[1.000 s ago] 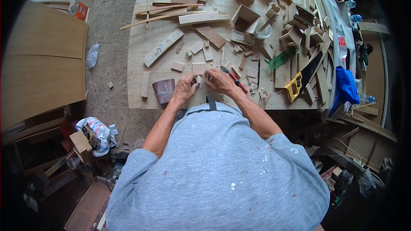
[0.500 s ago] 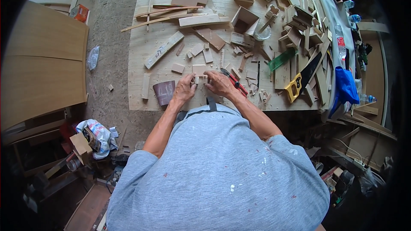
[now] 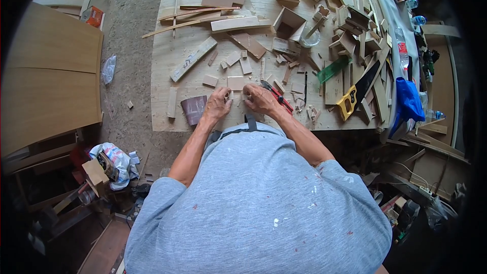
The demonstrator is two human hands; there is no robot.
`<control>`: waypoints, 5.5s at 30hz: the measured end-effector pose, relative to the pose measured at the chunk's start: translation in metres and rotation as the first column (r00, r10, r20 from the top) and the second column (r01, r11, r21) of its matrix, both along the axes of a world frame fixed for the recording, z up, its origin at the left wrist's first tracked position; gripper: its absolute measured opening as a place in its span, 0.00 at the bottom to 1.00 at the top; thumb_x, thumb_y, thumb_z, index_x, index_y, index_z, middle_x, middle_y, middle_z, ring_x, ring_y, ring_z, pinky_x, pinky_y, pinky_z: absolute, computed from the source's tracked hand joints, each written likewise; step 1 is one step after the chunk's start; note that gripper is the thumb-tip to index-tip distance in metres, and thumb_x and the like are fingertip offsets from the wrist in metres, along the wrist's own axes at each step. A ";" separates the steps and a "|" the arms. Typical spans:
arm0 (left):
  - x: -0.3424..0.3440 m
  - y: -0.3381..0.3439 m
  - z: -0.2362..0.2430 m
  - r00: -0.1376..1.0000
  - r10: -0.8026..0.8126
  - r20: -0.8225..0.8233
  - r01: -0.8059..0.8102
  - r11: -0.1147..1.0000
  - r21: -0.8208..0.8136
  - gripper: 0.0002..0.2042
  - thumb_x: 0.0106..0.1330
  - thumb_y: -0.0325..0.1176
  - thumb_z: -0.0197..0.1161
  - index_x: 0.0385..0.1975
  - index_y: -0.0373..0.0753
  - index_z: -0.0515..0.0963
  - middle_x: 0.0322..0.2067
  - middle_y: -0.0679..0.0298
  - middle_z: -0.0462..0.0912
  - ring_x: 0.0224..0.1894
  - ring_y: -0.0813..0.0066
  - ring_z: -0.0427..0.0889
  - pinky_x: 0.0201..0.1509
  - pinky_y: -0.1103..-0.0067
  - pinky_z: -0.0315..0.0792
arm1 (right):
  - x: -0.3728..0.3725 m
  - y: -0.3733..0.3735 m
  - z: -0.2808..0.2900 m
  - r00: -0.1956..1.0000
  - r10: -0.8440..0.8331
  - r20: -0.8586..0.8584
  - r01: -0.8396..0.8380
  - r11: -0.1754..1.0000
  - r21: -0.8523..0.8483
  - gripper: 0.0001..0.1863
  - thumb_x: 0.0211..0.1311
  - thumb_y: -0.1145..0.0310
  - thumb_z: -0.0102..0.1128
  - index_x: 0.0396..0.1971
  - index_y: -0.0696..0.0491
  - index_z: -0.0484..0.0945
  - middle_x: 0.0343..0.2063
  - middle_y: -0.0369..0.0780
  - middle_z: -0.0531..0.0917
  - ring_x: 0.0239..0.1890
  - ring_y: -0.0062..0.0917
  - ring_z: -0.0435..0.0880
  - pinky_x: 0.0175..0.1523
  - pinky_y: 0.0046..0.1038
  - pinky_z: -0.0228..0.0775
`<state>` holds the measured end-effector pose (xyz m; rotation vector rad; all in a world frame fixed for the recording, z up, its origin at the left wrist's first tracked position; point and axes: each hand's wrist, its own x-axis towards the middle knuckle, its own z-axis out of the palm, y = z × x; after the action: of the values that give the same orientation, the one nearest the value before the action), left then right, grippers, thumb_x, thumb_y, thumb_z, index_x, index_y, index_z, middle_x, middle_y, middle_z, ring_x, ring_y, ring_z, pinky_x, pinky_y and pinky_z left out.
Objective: The person cuts a piece of wood with a hand saw, rubs a wooden piece against sandpaper, and fits small wooden pieces together by hand on the workbench.
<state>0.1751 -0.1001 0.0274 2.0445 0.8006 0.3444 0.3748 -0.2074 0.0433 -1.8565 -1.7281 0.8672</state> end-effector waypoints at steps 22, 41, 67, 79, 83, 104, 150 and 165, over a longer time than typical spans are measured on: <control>0.007 0.033 0.000 0.995 0.024 -0.095 -0.019 0.999 0.047 0.18 0.56 0.26 0.66 0.47 0.30 0.78 0.38 0.49 0.82 0.41 0.55 0.83 0.49 0.68 0.76 | 0.010 0.016 0.005 0.984 -0.169 0.053 0.169 0.986 -0.005 0.17 0.57 0.71 0.61 0.47 0.55 0.71 0.42 0.48 0.79 0.49 0.46 0.80 0.53 0.42 0.73; 0.009 0.035 0.001 0.998 0.014 -0.062 -0.011 0.999 0.044 0.17 0.54 0.25 0.67 0.45 0.33 0.77 0.35 0.49 0.80 0.38 0.51 0.82 0.44 0.66 0.76 | 0.011 0.018 0.005 0.984 -0.173 0.038 0.173 0.985 -0.006 0.17 0.55 0.72 0.62 0.45 0.56 0.71 0.42 0.49 0.79 0.48 0.47 0.80 0.52 0.43 0.73; -0.031 0.040 0.013 0.952 0.196 -0.235 -0.084 0.906 0.416 0.18 0.62 0.30 0.65 0.53 0.37 0.78 0.59 0.47 0.72 0.61 0.46 0.71 0.66 0.62 0.68 | 0.082 -0.020 -0.007 0.800 -0.582 0.147 0.534 0.802 0.266 0.08 0.60 0.68 0.59 0.35 0.56 0.79 0.34 0.48 0.82 0.41 0.44 0.82 0.48 0.42 0.73; -0.027 0.036 0.008 0.938 0.240 -0.251 -0.107 0.887 0.449 0.20 0.58 0.30 0.69 0.50 0.35 0.77 0.56 0.50 0.75 0.59 0.49 0.73 0.62 0.61 0.71 | 0.050 0.042 -0.019 0.699 -0.674 0.237 0.687 0.726 0.037 0.20 0.54 0.61 0.63 0.45 0.57 0.79 0.37 0.47 0.86 0.43 0.40 0.86 0.51 0.43 0.72; -0.035 0.023 0.010 0.948 0.271 -0.168 -0.174 0.882 0.439 0.17 0.57 0.29 0.68 0.47 0.36 0.79 0.51 0.50 0.77 0.54 0.50 0.76 0.59 0.61 0.72 | 0.056 0.029 -0.023 0.566 -0.808 -0.165 0.817 0.523 0.241 0.14 0.57 0.67 0.54 0.37 0.61 0.81 0.30 0.48 0.86 0.32 0.36 0.87 0.37 0.35 0.77; -0.016 -0.027 0.011 0.954 -0.266 -0.137 0.299 0.853 0.428 0.16 0.60 0.28 0.64 0.48 0.34 0.78 0.56 0.52 0.75 0.62 0.52 0.70 0.65 0.64 0.69 | -0.043 -0.022 -0.014 0.741 -0.640 -0.205 0.591 0.765 -0.254 0.13 0.52 0.66 0.61 0.34 0.59 0.82 0.29 0.45 0.87 0.33 0.30 0.86 0.42 0.32 0.78; -0.014 -0.030 0.011 0.967 -0.081 -0.241 0.143 0.957 0.254 0.19 0.67 0.32 0.60 0.58 0.38 0.70 0.45 0.52 0.75 0.44 0.48 0.82 0.42 0.62 0.80 | -0.037 -0.031 -0.013 0.902 -0.351 0.254 0.287 0.923 0.257 0.05 0.61 0.70 0.61 0.35 0.52 0.79 0.36 0.44 0.79 0.41 0.41 0.82 0.43 0.40 0.77; -0.015 -0.032 0.010 0.974 -0.038 -0.223 0.094 0.964 0.247 0.20 0.67 0.32 0.60 0.58 0.36 0.71 0.45 0.51 0.76 0.44 0.48 0.82 0.45 0.61 0.79 | -0.036 -0.028 -0.010 0.899 -0.374 0.229 0.315 0.914 0.256 0.07 0.61 0.67 0.64 0.36 0.53 0.79 0.35 0.43 0.79 0.40 0.39 0.82 0.43 0.38 0.77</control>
<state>0.1604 -0.1322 0.0374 2.3766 0.8517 0.1961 0.3388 -0.2351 0.0329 -2.1199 -1.4954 0.2823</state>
